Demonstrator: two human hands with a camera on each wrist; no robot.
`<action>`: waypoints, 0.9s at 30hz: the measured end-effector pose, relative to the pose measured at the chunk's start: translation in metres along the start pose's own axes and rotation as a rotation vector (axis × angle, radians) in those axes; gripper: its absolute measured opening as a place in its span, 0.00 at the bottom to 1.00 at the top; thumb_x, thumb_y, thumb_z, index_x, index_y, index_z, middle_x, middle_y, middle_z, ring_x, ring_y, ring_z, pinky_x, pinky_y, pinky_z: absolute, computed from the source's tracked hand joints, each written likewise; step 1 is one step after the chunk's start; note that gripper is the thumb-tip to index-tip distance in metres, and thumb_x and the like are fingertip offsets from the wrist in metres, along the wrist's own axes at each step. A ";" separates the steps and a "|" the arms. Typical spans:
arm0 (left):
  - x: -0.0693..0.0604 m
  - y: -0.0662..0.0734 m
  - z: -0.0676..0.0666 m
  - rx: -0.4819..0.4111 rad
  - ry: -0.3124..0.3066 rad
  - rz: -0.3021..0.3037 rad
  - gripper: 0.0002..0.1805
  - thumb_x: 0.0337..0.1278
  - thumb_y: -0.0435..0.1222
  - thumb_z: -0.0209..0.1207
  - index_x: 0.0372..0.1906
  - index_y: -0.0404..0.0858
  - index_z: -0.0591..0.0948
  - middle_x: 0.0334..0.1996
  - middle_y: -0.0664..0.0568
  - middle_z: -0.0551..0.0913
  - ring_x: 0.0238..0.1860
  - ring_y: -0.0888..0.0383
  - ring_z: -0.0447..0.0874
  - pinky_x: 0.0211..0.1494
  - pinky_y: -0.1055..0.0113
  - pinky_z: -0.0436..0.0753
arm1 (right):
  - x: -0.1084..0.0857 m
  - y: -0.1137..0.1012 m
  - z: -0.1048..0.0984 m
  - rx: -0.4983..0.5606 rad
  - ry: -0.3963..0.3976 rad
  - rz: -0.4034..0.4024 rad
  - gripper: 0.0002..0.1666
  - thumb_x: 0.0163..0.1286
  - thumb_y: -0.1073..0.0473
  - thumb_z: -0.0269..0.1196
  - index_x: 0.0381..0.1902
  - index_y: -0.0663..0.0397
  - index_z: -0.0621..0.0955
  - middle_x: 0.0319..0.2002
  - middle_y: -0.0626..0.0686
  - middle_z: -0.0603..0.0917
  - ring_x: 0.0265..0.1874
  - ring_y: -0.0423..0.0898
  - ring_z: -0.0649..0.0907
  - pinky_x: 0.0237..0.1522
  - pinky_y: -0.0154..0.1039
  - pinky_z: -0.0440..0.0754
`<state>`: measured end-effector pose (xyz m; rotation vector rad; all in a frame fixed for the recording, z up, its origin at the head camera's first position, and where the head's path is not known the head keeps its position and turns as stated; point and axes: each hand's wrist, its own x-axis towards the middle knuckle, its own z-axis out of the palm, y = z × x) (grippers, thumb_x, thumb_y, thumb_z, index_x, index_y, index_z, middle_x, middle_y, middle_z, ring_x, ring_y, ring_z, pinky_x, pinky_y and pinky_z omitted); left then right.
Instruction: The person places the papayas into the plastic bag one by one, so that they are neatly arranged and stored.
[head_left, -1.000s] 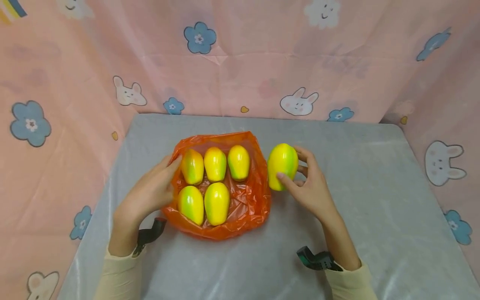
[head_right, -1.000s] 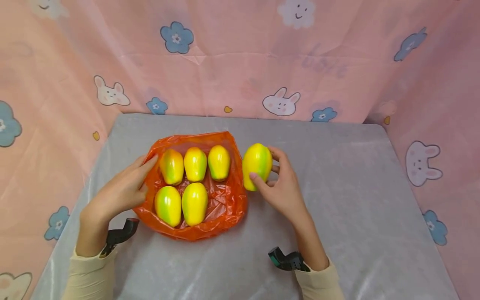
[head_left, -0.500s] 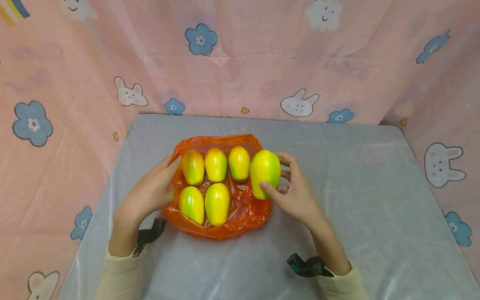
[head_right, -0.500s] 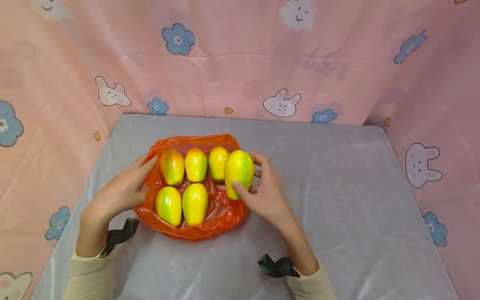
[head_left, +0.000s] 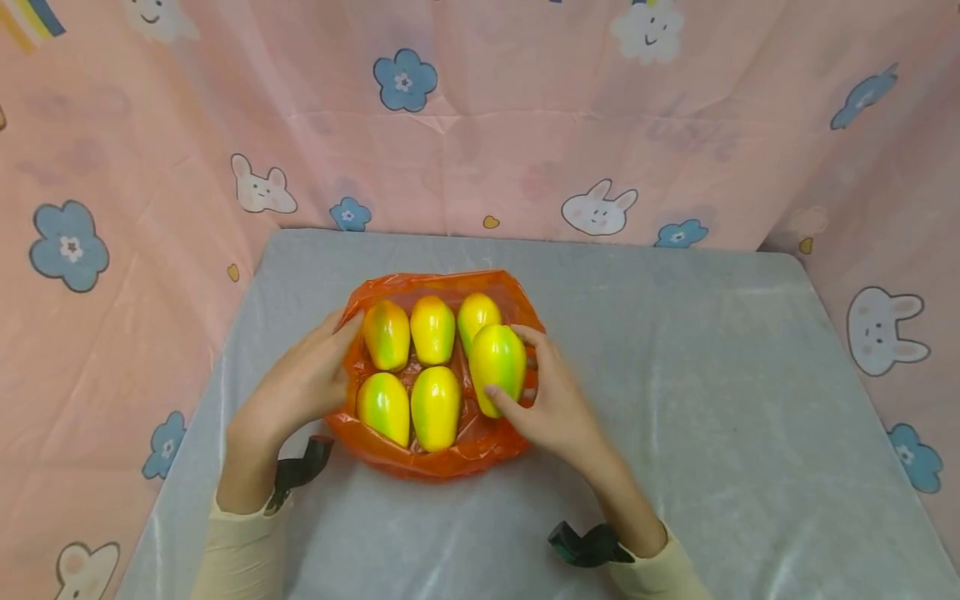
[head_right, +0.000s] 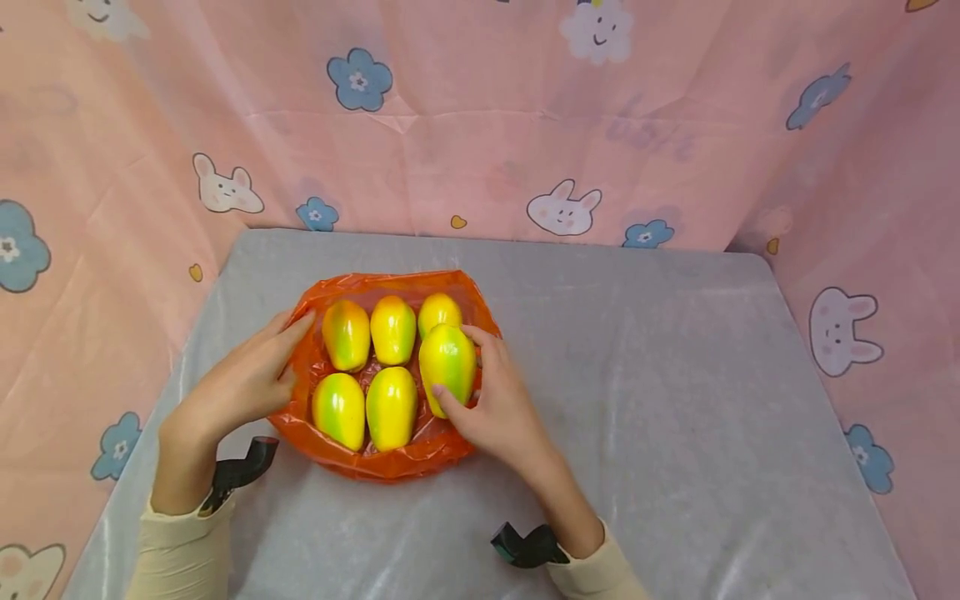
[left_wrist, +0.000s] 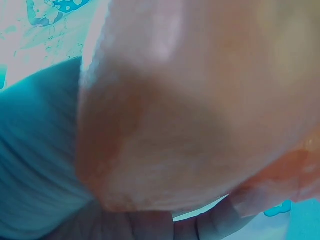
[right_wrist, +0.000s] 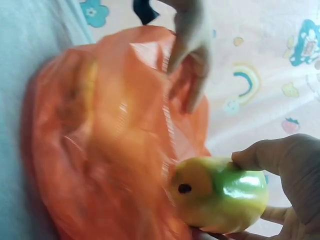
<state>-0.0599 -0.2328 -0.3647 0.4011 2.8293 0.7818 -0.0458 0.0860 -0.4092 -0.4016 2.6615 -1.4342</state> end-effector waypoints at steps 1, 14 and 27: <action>0.000 0.000 0.000 -0.003 -0.001 0.000 0.48 0.55 0.23 0.64 0.83 0.41 0.63 0.79 0.40 0.67 0.68 0.40 0.74 0.74 0.36 0.77 | -0.001 0.000 0.003 -0.028 0.001 -0.001 0.49 0.67 0.52 0.74 0.79 0.51 0.63 0.68 0.57 0.74 0.57 0.53 0.81 0.52 0.51 0.90; 0.001 0.004 -0.002 0.034 -0.013 -0.007 0.47 0.54 0.19 0.59 0.82 0.31 0.60 0.79 0.34 0.65 0.68 0.38 0.74 0.76 0.36 0.74 | -0.009 0.003 0.030 -0.179 0.003 0.062 0.48 0.68 0.50 0.72 0.80 0.54 0.64 0.73 0.60 0.73 0.62 0.56 0.80 0.67 0.58 0.83; 0.003 0.004 0.002 0.057 -0.007 0.015 0.45 0.55 0.18 0.55 0.81 0.28 0.61 0.80 0.33 0.64 0.75 0.35 0.69 0.80 0.36 0.68 | -0.017 0.007 0.039 -0.226 -0.005 0.109 0.48 0.67 0.48 0.73 0.79 0.57 0.67 0.70 0.63 0.78 0.63 0.58 0.83 0.65 0.60 0.84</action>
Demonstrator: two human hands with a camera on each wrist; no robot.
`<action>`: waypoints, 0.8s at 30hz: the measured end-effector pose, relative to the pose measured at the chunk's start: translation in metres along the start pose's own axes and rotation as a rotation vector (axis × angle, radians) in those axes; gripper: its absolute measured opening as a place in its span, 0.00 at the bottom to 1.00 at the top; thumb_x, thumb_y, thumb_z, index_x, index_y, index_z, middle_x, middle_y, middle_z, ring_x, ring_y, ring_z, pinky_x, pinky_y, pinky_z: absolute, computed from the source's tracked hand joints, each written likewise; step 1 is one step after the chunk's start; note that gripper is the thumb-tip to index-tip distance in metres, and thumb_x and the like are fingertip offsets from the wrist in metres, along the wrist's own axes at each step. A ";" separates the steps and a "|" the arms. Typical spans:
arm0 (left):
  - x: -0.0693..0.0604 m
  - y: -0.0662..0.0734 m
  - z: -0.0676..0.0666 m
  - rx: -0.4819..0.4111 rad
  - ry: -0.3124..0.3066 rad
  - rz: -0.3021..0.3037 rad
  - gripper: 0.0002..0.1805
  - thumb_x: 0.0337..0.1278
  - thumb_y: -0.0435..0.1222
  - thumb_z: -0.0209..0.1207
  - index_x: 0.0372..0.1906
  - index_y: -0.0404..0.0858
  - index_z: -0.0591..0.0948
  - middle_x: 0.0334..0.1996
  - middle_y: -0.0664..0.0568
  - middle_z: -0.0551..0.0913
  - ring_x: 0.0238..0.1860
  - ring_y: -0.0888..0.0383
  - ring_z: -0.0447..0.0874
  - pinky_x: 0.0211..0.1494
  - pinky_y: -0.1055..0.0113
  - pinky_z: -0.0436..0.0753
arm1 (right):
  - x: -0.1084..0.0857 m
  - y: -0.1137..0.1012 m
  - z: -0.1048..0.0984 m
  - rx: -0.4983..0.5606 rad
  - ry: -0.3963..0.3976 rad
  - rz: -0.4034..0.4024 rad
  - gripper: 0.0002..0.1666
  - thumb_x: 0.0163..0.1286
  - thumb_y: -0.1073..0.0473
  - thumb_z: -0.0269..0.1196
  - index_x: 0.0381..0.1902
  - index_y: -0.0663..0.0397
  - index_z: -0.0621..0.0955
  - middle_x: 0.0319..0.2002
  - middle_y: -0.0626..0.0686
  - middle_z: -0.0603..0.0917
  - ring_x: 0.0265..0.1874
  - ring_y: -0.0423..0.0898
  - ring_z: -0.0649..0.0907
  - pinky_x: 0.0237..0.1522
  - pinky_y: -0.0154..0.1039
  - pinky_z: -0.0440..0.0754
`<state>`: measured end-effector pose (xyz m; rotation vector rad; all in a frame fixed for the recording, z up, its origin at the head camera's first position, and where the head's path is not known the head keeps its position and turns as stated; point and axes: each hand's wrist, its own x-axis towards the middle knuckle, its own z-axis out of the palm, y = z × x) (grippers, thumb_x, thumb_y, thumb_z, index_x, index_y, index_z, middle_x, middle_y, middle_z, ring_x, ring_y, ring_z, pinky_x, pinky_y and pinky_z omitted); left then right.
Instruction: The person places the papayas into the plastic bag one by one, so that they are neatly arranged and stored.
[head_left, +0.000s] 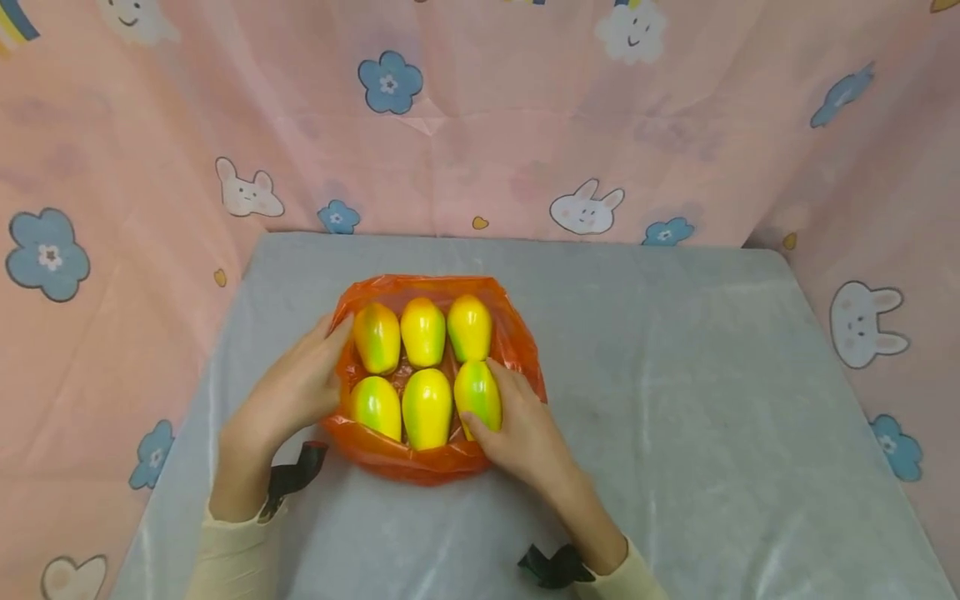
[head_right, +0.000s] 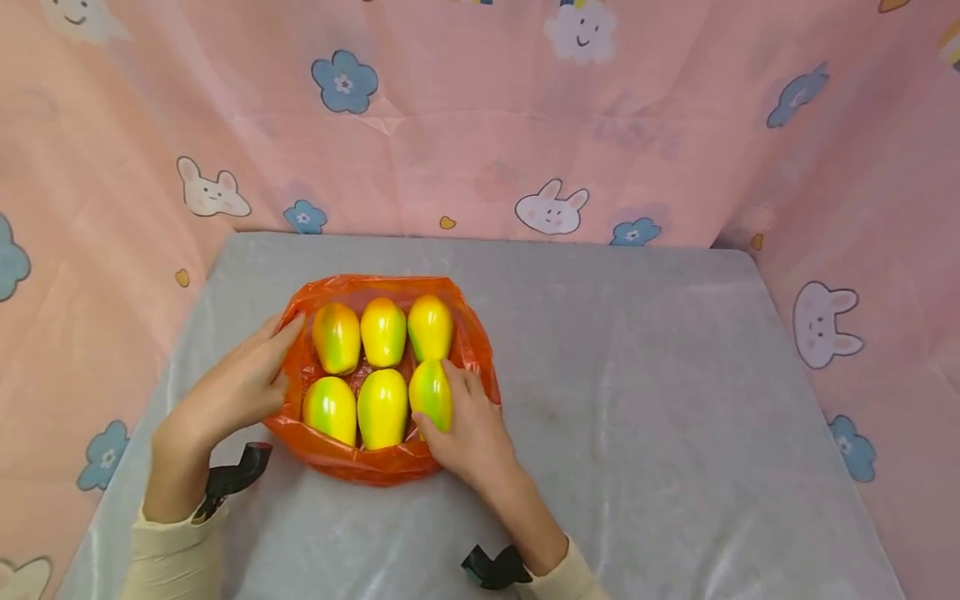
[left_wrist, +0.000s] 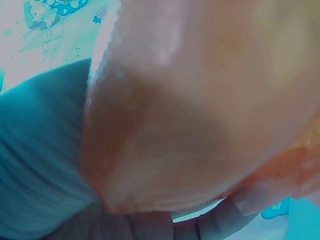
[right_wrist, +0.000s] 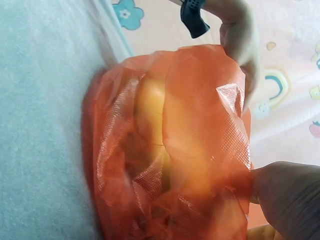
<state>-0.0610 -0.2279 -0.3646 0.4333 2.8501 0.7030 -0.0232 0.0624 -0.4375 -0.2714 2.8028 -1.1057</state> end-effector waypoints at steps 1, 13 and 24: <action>0.000 0.000 0.000 0.001 -0.001 0.000 0.45 0.54 0.18 0.55 0.81 0.28 0.61 0.80 0.33 0.64 0.74 0.35 0.69 0.79 0.36 0.69 | 0.000 0.000 0.001 -0.007 -0.007 0.003 0.48 0.67 0.48 0.72 0.80 0.57 0.67 0.70 0.63 0.78 0.62 0.58 0.83 0.65 0.60 0.84; 0.002 0.004 -0.001 0.003 -0.013 -0.012 0.44 0.54 0.18 0.53 0.81 0.26 0.60 0.81 0.31 0.62 0.77 0.33 0.67 0.78 0.35 0.70 | -0.001 0.003 0.007 -0.098 -0.006 0.029 0.48 0.68 0.45 0.72 0.80 0.52 0.67 0.66 0.63 0.79 0.49 0.58 0.86 0.54 0.61 0.88; 0.000 0.000 -0.003 -0.013 -0.021 -0.022 0.47 0.52 0.18 0.58 0.81 0.26 0.59 0.80 0.30 0.62 0.75 0.32 0.67 0.77 0.33 0.70 | 0.001 0.000 0.012 -0.106 0.010 0.041 0.48 0.67 0.43 0.71 0.80 0.51 0.68 0.60 0.61 0.79 0.41 0.52 0.84 0.46 0.53 0.87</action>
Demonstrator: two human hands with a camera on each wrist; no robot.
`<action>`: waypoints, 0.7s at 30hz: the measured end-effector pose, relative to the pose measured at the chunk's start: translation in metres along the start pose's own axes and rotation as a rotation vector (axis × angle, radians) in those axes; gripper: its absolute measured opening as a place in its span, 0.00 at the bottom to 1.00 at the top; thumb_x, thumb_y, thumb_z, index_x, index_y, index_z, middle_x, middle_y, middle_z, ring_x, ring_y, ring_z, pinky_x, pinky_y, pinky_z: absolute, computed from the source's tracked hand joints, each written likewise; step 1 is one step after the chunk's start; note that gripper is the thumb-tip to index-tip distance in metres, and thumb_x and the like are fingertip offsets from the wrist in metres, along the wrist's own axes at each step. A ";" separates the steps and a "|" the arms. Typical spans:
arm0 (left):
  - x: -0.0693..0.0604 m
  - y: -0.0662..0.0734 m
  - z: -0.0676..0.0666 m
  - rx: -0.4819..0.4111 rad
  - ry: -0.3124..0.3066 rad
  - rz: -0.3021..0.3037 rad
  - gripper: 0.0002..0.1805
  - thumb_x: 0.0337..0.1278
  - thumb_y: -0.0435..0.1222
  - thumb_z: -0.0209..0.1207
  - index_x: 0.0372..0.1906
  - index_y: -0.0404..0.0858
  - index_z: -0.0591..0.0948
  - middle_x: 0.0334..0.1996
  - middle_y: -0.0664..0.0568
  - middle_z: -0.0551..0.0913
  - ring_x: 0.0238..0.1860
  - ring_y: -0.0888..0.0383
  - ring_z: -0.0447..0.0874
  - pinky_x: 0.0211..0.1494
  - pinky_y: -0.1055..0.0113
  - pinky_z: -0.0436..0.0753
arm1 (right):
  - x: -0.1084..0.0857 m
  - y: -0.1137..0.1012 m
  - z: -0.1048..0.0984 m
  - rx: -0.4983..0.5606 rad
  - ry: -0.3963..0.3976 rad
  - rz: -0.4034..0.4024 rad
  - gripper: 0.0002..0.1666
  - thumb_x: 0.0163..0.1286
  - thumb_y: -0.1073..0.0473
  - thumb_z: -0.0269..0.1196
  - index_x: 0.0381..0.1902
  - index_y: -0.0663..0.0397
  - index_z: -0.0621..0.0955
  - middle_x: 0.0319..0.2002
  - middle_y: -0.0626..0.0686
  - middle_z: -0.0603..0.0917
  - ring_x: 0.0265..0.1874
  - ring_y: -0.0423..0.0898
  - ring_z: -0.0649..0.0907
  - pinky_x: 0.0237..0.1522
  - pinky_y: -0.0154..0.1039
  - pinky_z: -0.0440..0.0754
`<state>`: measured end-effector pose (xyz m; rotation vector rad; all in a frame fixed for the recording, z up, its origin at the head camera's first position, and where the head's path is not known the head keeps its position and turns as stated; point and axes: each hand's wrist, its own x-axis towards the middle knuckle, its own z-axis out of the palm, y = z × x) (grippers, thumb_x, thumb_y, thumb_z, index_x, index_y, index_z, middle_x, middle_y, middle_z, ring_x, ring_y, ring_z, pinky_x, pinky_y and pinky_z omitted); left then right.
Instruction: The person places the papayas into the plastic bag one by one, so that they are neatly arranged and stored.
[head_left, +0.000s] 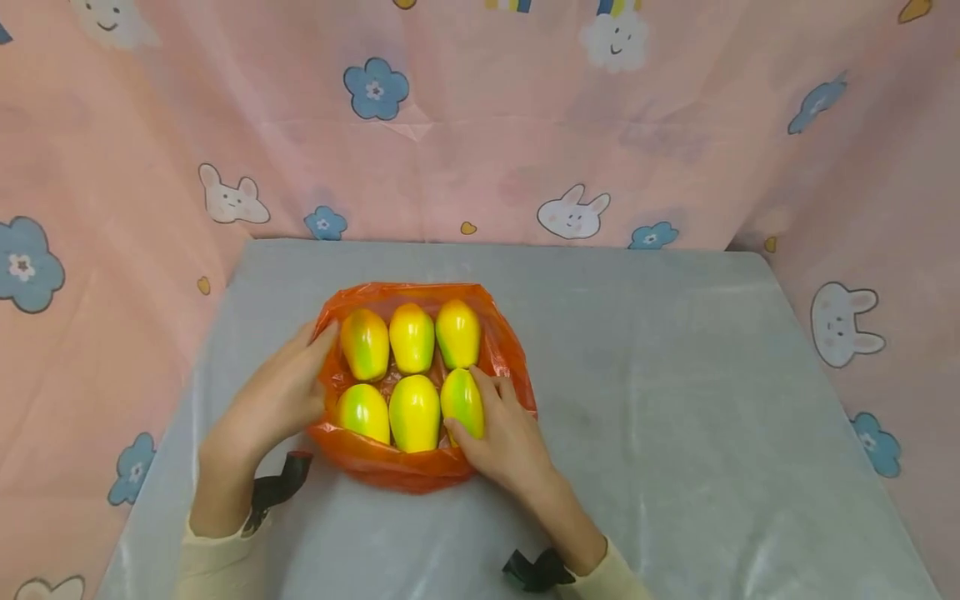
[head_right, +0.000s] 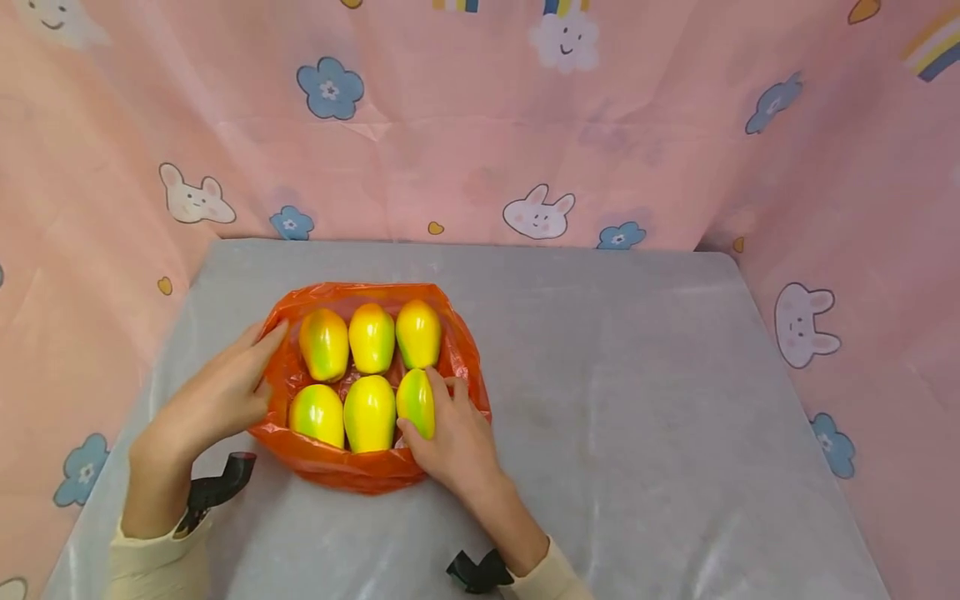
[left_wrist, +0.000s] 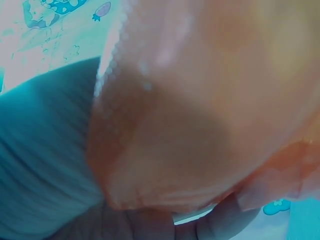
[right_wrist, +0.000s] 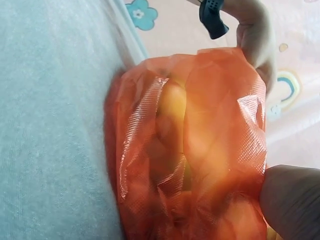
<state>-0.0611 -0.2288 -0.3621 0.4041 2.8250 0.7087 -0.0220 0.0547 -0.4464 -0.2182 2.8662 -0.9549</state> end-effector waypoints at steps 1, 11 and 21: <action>-0.001 -0.001 0.000 -0.004 0.002 -0.002 0.48 0.51 0.19 0.59 0.81 0.27 0.59 0.80 0.30 0.62 0.75 0.32 0.67 0.77 0.33 0.70 | -0.001 0.000 0.001 0.002 0.000 0.000 0.48 0.67 0.43 0.71 0.80 0.51 0.68 0.60 0.61 0.79 0.41 0.52 0.84 0.47 0.53 0.87; -0.002 0.002 0.001 -0.031 0.013 -0.011 0.50 0.53 0.21 0.66 0.82 0.30 0.60 0.78 0.32 0.65 0.72 0.34 0.70 0.75 0.33 0.73 | -0.002 0.001 0.007 -0.008 0.058 -0.019 0.49 0.67 0.43 0.72 0.79 0.52 0.68 0.60 0.62 0.79 0.42 0.54 0.84 0.47 0.55 0.87; -0.002 -0.002 0.000 -0.030 0.031 0.018 0.46 0.58 0.23 0.62 0.83 0.37 0.62 0.79 0.36 0.65 0.72 0.36 0.70 0.75 0.34 0.74 | -0.005 -0.006 -0.011 0.029 0.068 -0.028 0.47 0.68 0.43 0.71 0.78 0.52 0.69 0.70 0.63 0.73 0.56 0.62 0.85 0.60 0.64 0.85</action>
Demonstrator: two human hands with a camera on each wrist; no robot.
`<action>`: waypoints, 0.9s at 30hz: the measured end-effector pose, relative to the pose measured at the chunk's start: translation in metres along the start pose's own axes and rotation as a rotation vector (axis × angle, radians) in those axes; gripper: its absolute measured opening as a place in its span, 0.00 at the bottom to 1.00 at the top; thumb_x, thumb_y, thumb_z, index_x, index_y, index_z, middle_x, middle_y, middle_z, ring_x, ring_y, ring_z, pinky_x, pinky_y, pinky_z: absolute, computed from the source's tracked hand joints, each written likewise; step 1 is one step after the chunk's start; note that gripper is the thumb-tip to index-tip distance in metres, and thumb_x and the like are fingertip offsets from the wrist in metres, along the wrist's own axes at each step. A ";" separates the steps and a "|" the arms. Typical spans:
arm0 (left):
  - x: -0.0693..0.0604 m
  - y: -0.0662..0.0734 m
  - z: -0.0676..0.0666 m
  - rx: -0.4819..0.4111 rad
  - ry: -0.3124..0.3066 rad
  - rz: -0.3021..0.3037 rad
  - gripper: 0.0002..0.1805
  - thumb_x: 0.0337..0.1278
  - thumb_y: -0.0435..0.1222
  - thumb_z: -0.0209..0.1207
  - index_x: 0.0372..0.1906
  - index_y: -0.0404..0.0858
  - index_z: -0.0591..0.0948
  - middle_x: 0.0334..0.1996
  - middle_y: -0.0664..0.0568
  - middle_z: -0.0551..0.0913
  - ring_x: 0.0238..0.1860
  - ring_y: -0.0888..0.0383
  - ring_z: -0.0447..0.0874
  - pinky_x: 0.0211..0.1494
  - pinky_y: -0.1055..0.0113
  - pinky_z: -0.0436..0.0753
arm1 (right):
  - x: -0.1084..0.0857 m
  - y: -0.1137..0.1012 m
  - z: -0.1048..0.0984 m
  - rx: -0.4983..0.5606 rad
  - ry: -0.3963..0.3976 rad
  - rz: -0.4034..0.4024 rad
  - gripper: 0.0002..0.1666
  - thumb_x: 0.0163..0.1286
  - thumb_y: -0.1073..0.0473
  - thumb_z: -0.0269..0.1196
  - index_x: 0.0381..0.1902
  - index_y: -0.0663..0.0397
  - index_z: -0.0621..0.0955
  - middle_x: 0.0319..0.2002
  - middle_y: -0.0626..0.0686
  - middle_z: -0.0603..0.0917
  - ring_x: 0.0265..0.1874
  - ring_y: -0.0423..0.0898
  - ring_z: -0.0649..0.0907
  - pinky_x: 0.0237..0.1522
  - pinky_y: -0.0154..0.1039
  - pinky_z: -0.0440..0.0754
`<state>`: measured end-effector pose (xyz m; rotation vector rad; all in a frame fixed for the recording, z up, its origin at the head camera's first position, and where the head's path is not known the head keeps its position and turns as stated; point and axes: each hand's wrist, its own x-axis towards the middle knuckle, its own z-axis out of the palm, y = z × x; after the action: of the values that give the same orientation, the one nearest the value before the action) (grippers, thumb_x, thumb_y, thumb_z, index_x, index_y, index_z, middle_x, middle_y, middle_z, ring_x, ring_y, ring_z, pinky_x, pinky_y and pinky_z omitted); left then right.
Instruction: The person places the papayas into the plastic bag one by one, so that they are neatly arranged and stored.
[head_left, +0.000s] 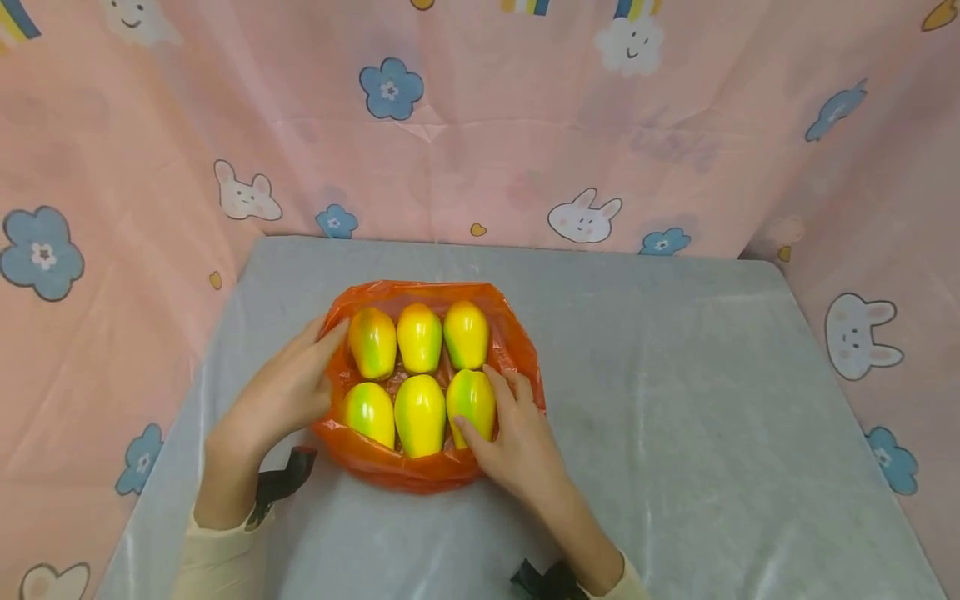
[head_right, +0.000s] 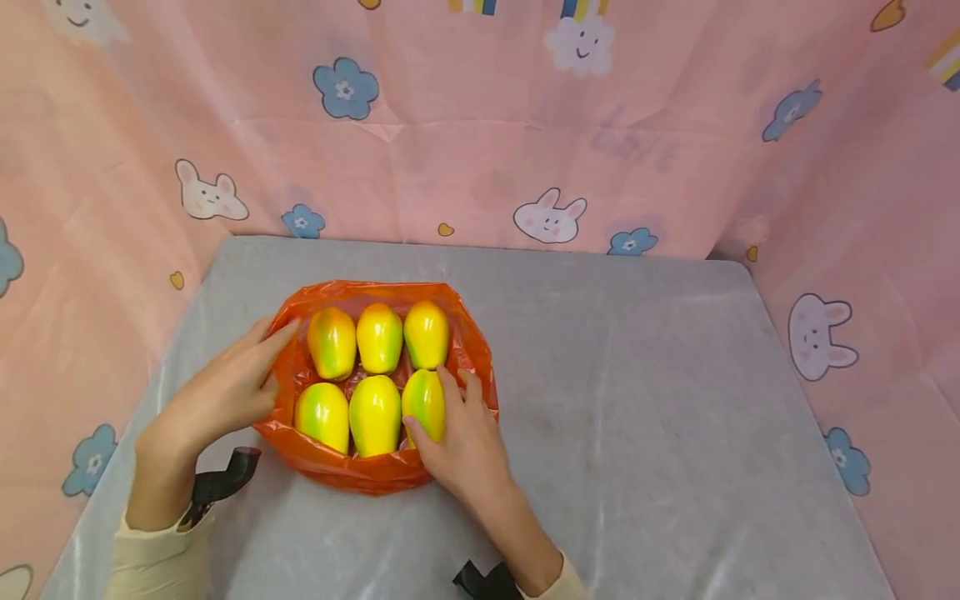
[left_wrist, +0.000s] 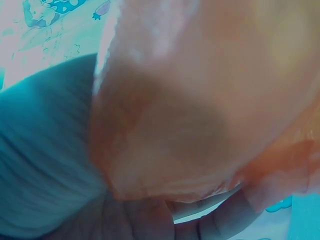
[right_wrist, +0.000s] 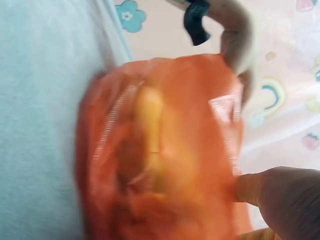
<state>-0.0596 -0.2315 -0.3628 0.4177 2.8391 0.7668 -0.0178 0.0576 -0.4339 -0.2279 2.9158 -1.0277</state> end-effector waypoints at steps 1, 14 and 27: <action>-0.001 0.000 0.000 0.005 0.000 0.002 0.45 0.58 0.23 0.60 0.83 0.38 0.62 0.79 0.36 0.65 0.72 0.36 0.70 0.74 0.34 0.74 | -0.001 -0.001 -0.003 0.008 0.012 -0.015 0.45 0.68 0.44 0.72 0.77 0.53 0.71 0.70 0.62 0.73 0.56 0.62 0.85 0.59 0.63 0.86; -0.008 -0.003 -0.004 0.027 0.001 0.015 0.40 0.68 0.26 0.57 0.84 0.40 0.62 0.80 0.36 0.64 0.73 0.36 0.71 0.74 0.34 0.75 | 0.010 0.007 -0.044 0.109 0.086 -0.188 0.35 0.68 0.54 0.73 0.70 0.55 0.77 0.69 0.59 0.76 0.61 0.60 0.85 0.60 0.56 0.89; -0.010 -0.014 -0.024 -0.111 -0.060 -0.021 0.33 0.76 0.54 0.58 0.80 0.51 0.70 0.87 0.37 0.46 0.83 0.30 0.55 0.75 0.27 0.67 | 0.028 0.033 -0.089 0.175 0.109 -0.232 0.33 0.71 0.58 0.71 0.71 0.53 0.76 0.69 0.57 0.76 0.65 0.57 0.81 0.50 0.54 0.92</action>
<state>-0.0588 -0.2576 -0.3490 0.3877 2.7255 0.8867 -0.0572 0.1344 -0.3848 -0.5281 2.9217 -1.3613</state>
